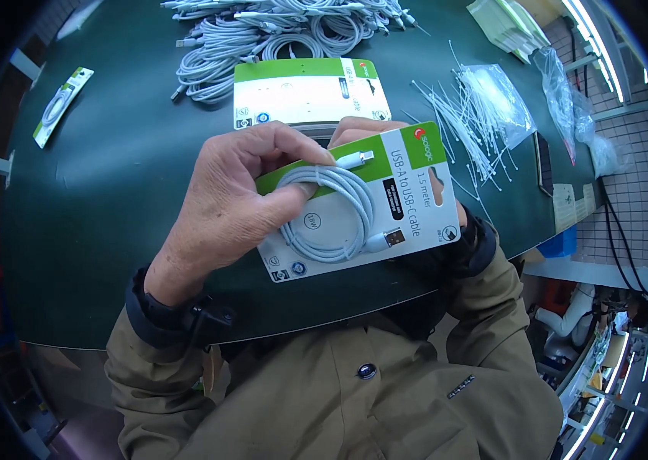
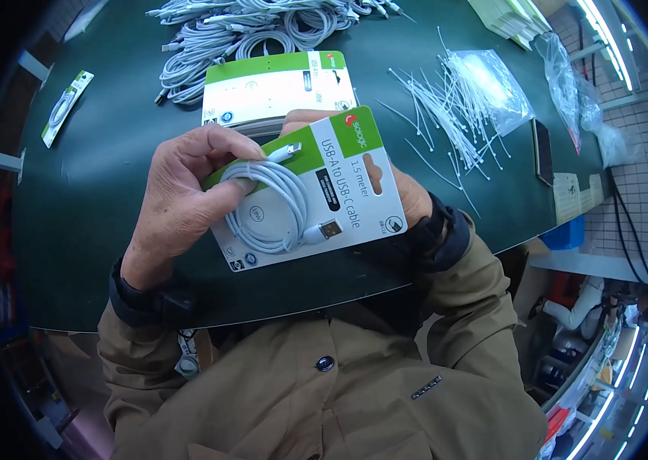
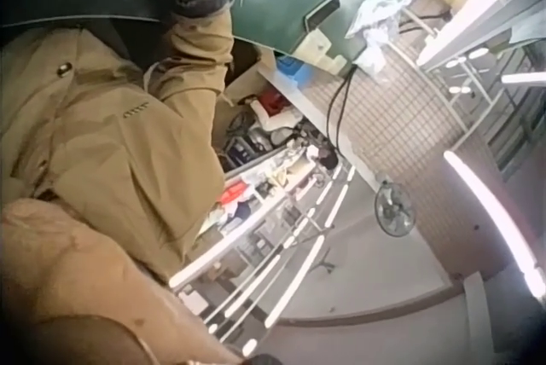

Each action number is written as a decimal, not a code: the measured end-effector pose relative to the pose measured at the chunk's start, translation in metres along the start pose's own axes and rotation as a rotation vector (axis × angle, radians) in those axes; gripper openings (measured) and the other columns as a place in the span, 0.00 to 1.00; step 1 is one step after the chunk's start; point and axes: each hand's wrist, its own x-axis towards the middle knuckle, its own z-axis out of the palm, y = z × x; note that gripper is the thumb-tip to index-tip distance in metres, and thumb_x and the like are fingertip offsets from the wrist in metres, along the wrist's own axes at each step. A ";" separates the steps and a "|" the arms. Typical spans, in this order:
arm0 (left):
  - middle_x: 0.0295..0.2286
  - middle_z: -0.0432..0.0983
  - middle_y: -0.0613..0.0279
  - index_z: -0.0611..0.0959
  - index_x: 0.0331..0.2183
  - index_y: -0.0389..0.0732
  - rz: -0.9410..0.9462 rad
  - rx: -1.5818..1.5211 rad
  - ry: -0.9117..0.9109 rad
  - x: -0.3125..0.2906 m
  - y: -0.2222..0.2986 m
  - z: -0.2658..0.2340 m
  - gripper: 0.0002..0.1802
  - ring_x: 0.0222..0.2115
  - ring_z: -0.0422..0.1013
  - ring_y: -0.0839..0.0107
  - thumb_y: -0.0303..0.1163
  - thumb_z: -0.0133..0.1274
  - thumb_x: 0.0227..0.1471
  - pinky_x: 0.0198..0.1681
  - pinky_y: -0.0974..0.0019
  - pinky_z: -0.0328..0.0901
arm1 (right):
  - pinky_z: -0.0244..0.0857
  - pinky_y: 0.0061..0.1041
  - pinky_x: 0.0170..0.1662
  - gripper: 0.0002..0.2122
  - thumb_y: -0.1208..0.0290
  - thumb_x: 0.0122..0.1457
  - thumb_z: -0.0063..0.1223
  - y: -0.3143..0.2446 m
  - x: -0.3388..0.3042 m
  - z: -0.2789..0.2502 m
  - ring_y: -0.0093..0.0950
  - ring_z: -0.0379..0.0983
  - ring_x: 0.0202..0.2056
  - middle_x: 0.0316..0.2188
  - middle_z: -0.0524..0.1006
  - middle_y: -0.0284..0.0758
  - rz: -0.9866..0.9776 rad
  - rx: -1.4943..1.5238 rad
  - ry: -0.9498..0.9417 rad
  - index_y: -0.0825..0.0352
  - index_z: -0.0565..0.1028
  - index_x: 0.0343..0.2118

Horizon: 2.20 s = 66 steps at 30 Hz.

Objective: The person packages USB cables by hand by placing a coiled cable onto a cardboard backing and securing it with a plastic tie. They repeat this process for multiple cables, threading the ties through the cards and pulling them tight before setting the finished products aside.

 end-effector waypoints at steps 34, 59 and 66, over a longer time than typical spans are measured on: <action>0.30 0.78 0.55 0.83 0.36 0.37 0.561 0.877 -0.049 -0.002 0.016 0.022 0.19 0.30 0.76 0.57 0.13 0.61 0.36 0.31 0.63 0.70 | 0.63 0.31 0.27 0.01 0.81 0.49 0.55 0.008 0.012 -0.003 0.30 0.71 0.23 0.20 0.73 0.37 0.100 -0.270 0.093 0.70 0.75 0.23; 0.43 0.78 0.54 0.75 0.52 0.27 0.075 -0.325 0.277 0.003 -0.017 -0.004 0.24 0.41 0.76 0.74 0.22 0.61 0.56 0.48 0.68 0.72 | 0.72 0.27 0.51 0.18 0.67 0.65 0.58 -0.024 0.020 0.007 0.24 0.76 0.46 0.47 0.79 0.38 0.277 0.501 0.245 0.74 0.74 0.53; 0.44 0.77 0.56 0.78 0.53 0.32 0.260 -0.079 0.358 0.011 -0.015 0.021 0.20 0.41 0.75 0.72 0.23 0.59 0.58 0.47 0.70 0.70 | 0.72 0.27 0.51 0.18 0.68 0.65 0.58 -0.011 0.019 0.015 0.23 0.76 0.46 0.47 0.79 0.38 0.288 0.577 0.295 0.73 0.74 0.54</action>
